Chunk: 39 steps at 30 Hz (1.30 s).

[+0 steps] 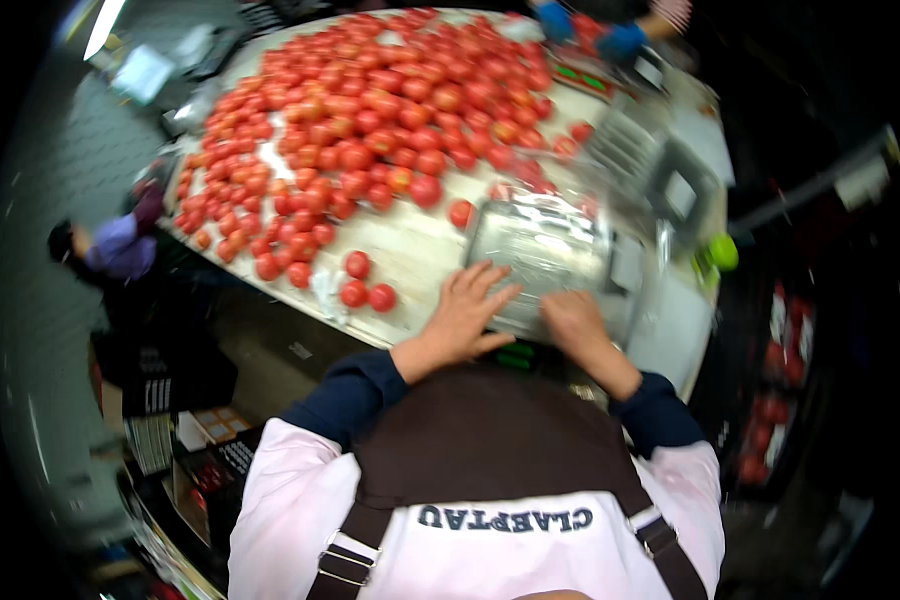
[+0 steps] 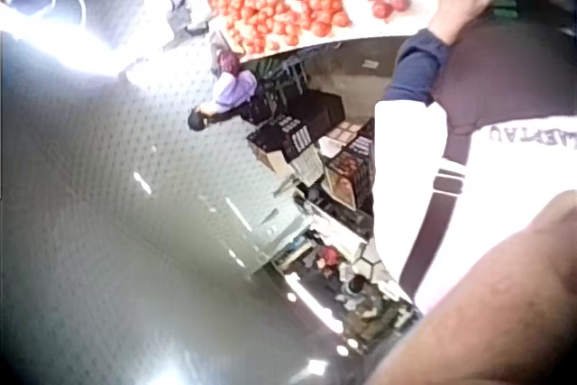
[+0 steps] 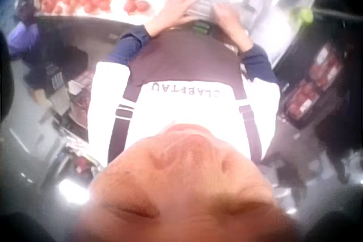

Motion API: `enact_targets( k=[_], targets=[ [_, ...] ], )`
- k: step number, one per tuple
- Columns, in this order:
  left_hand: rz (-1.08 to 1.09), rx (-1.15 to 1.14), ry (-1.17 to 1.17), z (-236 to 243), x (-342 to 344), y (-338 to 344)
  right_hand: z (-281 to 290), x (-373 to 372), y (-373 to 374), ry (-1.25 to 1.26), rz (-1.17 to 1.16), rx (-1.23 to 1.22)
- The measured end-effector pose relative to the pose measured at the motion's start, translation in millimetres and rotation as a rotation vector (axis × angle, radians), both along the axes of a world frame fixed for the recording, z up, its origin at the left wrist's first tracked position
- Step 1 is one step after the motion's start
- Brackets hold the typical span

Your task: The person selects tomatoes from a large pile on a table and places them into clear plastic containers on a digital scale. After filling each container, they seal it with a lid and place the packaged unit into a black crate. The process is repeated multiple times.

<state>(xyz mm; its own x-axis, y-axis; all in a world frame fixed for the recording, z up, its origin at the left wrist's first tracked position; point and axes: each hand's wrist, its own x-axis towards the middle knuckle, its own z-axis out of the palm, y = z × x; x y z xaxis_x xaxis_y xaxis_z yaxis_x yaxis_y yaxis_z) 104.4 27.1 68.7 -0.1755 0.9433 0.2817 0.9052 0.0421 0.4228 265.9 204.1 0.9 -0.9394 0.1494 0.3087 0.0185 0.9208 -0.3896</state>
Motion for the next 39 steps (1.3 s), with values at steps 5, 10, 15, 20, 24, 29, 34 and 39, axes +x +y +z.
enact_targets(
  k=[5, 10, 15, 20, 24, 29, 34, 39],
  targets=[
    [-0.155, -0.296, 0.2, -77.9, -8.1, 2.8, 19.6, 37.5, -11.5, 0.338, -0.317, -0.287],
    [-0.122, -0.28, 0.146, -63.9, -13.1, -2.2, -37.5, 167.5, 73.9, -0.044, -1.176, -0.331],
    [-0.14, -0.24, 0.179, -62.4, -13.0, -3.3, -128.9, 201.3, 69.6, -0.168, -0.879, 0.062],
    [-0.116, -0.146, 0.136, -46.9, -15.6, -9.8, -145.4, 213.4, 94.3, -0.036, -0.948, -0.128],
    [-0.039, -0.068, 0.053, -38.7, -21.5, -25.6, -127.5, 252.4, 119.8, 0.2, -1.072, -1.128],
    [0.077, 0.026, -0.016, -38.0, -30.3, -37.3, -46.6, 196.7, 111.3, 0.587, -0.75, -1.437],
    [0.104, 0.188, -0.02, -25.2, -22.8, -32.6, 23.5, 37.6, 45.8, 0.241, -0.511, -0.585],
    [-0.048, 0.226, 0.032, -20.0, -8.7, -16.9, -23.8, -68.7, 10.1, 0.145, -0.233, 0.053]
  ],
)
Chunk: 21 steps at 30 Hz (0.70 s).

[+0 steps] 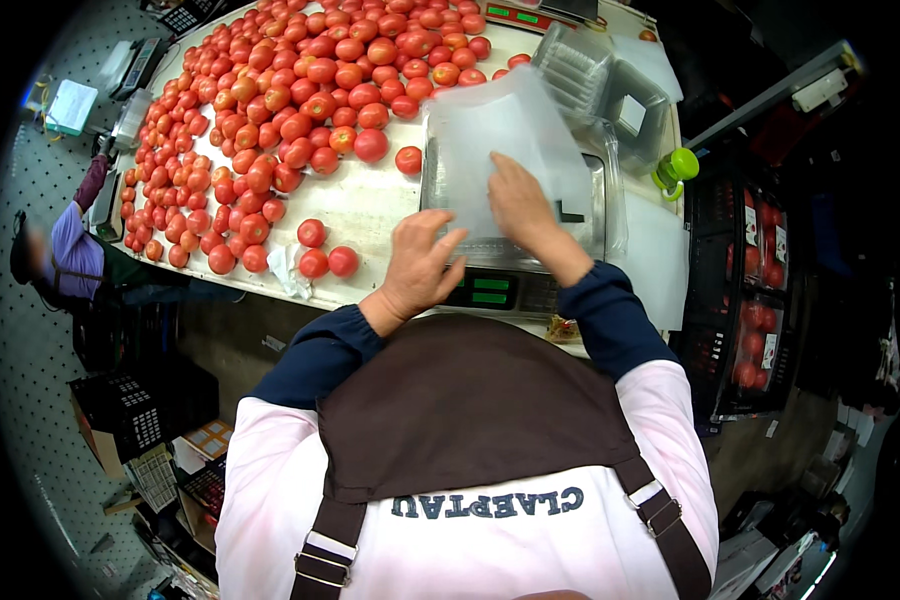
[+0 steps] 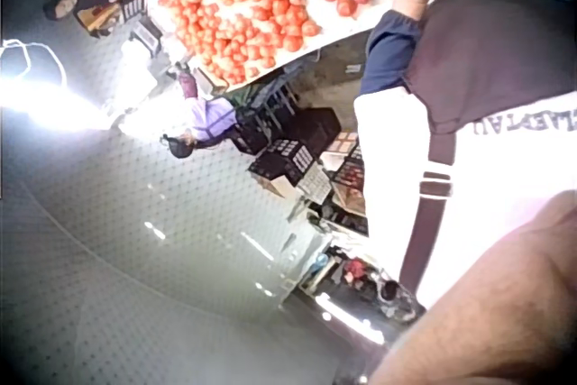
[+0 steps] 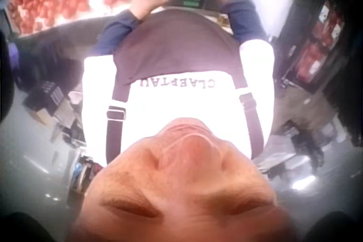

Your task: The person selects tomatoes from a large pile on a table and places them into clear plastic containers on a digital scale. After filling each container, they seal it with a lid and place the packaged unit into a black crate. The process is repeated multiple times.

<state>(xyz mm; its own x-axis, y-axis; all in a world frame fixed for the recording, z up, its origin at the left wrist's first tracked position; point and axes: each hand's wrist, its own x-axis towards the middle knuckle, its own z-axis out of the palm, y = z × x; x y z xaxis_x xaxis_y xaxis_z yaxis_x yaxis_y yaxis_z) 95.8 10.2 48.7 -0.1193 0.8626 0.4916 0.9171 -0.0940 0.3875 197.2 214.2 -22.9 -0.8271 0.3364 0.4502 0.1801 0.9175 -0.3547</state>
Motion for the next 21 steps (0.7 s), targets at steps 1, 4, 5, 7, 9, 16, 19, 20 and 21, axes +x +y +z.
enact_targets(
  k=[1, 4, 5, 7, 9, 16, 19, 20, 21],
  targets=[
    [-0.05, -0.04, 0.019, -1.4, 1.6, 3.8, -11.3, -7.7, -4.8, -0.032, 0.01, 0.055],
    [-0.075, -0.23, 0.13, -21.9, 4.0, 14.0, -28.4, -16.4, -11.4, -0.174, 0.012, 0.067],
    [-0.071, -0.28, 0.146, -28.1, 4.4, 16.2, -30.9, -16.4, -10.9, -0.182, 0.023, 0.031],
    [-0.038, -0.337, 0.17, -40.0, 1.6, 20.8, -20.2, -17.3, -12.0, -0.199, 0.045, -0.043],
    [-0.024, -0.412, 0.186, -49.2, -1.0, 23.1, 6.2, -14.8, -4.9, -0.101, -0.045, -0.253],
    [-0.077, -0.523, 0.217, -51.1, -5.7, 28.4, 41.2, 10.1, 45.1, 0.128, -0.642, -0.399],
    [-0.081, -0.541, 0.222, -50.4, -4.7, 30.5, 36.4, 25.0, 57.6, 0.109, -0.505, -0.485],
    [-0.083, -0.546, 0.223, -50.2, -4.9, 31.3, 41.8, 35.8, 67.0, 0.237, -0.552, -0.415],
    [-0.078, -0.542, 0.225, -51.7, -4.2, 30.8, 47.1, 53.2, 78.1, 0.358, -0.601, -0.343]
  ],
)
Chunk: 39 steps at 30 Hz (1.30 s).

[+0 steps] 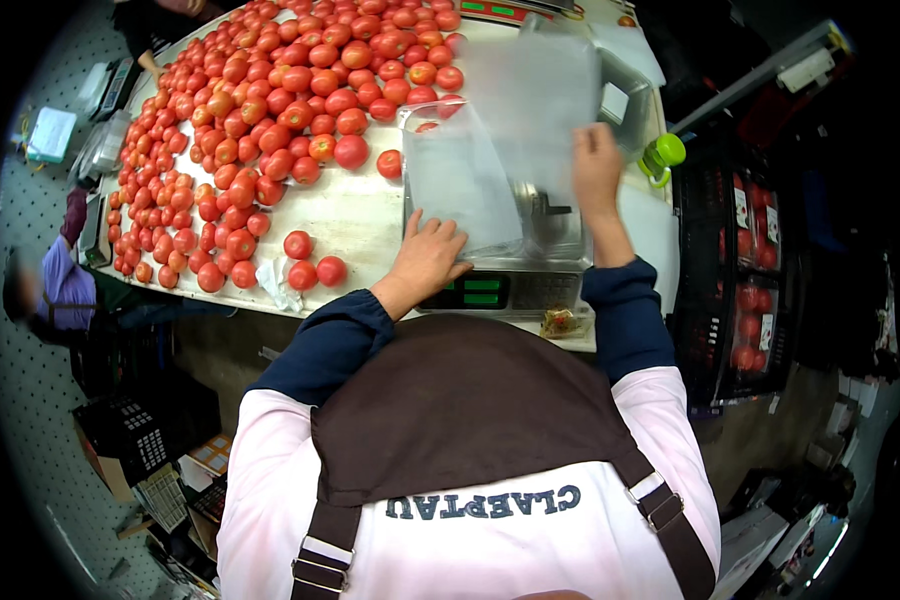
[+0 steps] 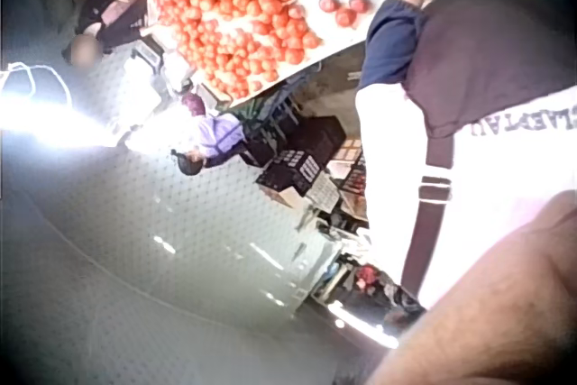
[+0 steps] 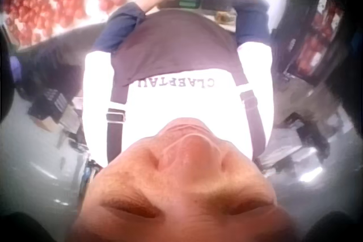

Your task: The person selects tomatoes from a large pile on a table and places them into clear plastic containers on a digital scale. After filling each container, they seal it with a lid and place the packaged unit into a black crate. The process is repeated multiple times.

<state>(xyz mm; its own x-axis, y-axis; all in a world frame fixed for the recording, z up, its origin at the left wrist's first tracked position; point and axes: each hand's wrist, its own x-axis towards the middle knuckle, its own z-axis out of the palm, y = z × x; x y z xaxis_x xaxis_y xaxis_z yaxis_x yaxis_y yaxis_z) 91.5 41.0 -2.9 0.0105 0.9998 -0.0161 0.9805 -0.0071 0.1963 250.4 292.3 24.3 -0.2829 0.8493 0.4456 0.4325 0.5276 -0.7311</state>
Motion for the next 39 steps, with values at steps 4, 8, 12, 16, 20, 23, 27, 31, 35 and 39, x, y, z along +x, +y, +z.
enact_targets(
  k=[4, 8, 12, 16, 20, 23, 27, 31, 35, 39],
  targets=[
    [0.019, -0.024, 0.023, 1.8, -1.4, -0.7, 3.7, 112.6, 43.3, 0.197, -0.046, -0.287],
    [-0.053, 0.0, 0.005, 4.8, -10.7, -0.4, -61.2, 246.7, 51.8, -0.333, -0.327, -0.136],
    [-0.11, -0.062, 0.022, 11.3, -23.8, 2.4, -136.2, 312.6, 21.1, -0.576, -0.346, -0.297],
    [-0.162, 0.009, 0.058, 9.9, -25.6, 2.9, -157.4, 308.1, -0.5, -0.797, -0.438, -0.35],
    [-0.159, -0.041, 0.063, 10.0, -27.4, 1.8, -132.8, 280.4, -3.4, -0.714, -0.64, -0.088],
    [-0.167, -0.05, 0.086, 7.0, -26.2, 3.1, -111.9, 258.0, -3.2, -0.624, -0.467, -0.015],
    [-0.169, -0.055, 0.089, 9.9, -26.1, 5.4, -111.2, 228.7, -28.7, -0.777, 0.02, -0.145],
    [-0.186, -0.05, 0.044, 9.9, -26.9, 6.1, -148.2, 231.1, -21.7, -0.799, 0.024, -0.123],
    [-0.186, -0.114, 0.043, 9.4, -29.9, 6.9, -136.9, 211.3, -2.1, -0.589, -0.097, -0.061],
    [-0.17, -0.081, 0.032, 3.0, -35.3, 0.0, -17.6, 97.6, -33.4, -0.153, 0.03, 0.16]
  ],
)
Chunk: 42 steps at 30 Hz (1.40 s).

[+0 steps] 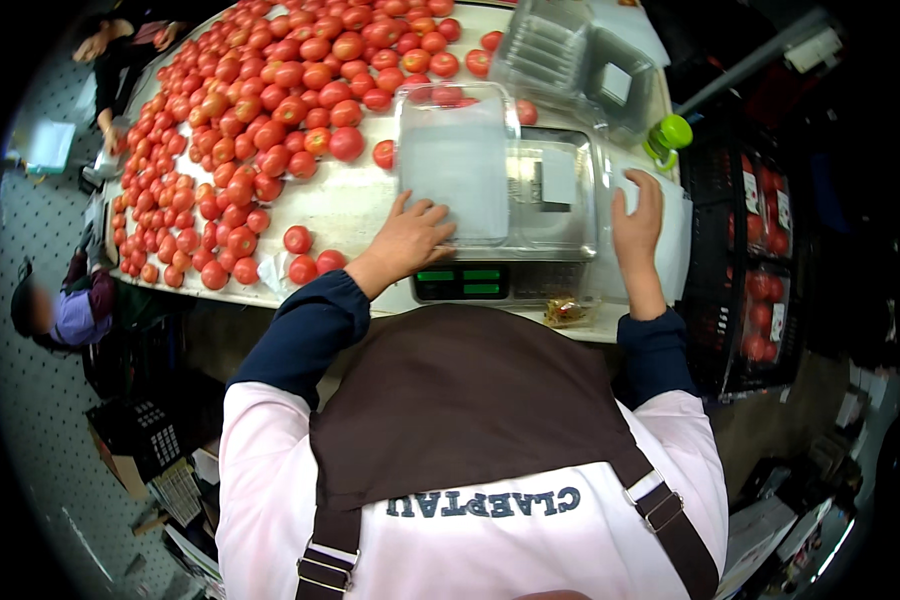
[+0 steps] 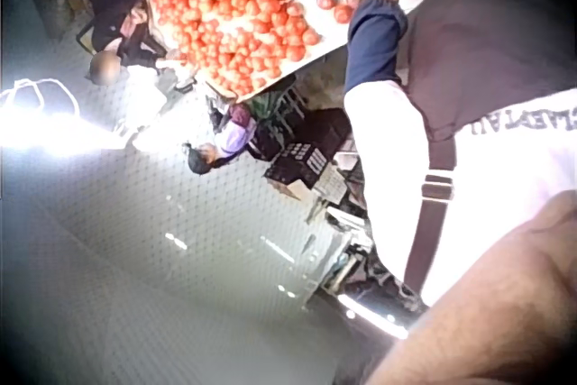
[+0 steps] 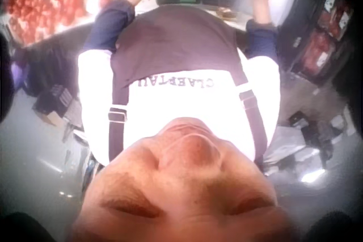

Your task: The person selects tomatoes from a large pile on a table and places them into clear plastic containers on a digital scale. After filling each container, they seal it with a lid and place the packaged unit into a black crate. The process is repeated multiple times.

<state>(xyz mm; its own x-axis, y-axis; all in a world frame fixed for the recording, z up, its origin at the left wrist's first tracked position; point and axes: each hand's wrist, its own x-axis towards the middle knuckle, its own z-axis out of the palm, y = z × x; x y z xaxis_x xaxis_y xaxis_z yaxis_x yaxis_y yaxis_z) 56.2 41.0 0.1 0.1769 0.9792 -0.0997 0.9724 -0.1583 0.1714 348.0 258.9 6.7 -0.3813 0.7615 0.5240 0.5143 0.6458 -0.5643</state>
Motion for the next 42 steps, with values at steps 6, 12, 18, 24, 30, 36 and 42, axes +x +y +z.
enact_targets(
  k=[6, 12, 18, 24, 30, 36, 42],
  targets=[
    [0.002, 0.074, -0.022, -13.1, -0.3, 2.3, 24.9, -165.9, -67.4, -0.281, 0.556, -0.176],
    [0.036, 0.245, -0.074, -10.8, 3.3, -9.0, -35.0, -206.5, -72.5, -0.775, 0.367, -0.016],
    [0.379, 0.59, -0.361, -16.4, -28.9, -85.6, -18.9, -179.1, -57.6, -0.304, 0.535, -0.148],
    [1.037, 0.207, -0.063, -70.2, -95.1, -181.4, 12.3, -149.2, -87.9, -0.079, 0.457, -0.44],
    [1.12, -0.106, -0.017, -88.5, -92.5, -166.3, 17.0, -158.0, -108.6, -0.076, 0.487, -0.494],
    [1.226, -0.077, -0.064, -97.3, -76.6, -148.6, 17.7, -157.4, -110.1, -0.068, 0.485, -0.462],
    [1.297, -0.252, -1.462, -81.3, -112.5, -147.2, 36.7, -142.2, -100.7, 0.025, 0.419, -0.442]
  ],
)
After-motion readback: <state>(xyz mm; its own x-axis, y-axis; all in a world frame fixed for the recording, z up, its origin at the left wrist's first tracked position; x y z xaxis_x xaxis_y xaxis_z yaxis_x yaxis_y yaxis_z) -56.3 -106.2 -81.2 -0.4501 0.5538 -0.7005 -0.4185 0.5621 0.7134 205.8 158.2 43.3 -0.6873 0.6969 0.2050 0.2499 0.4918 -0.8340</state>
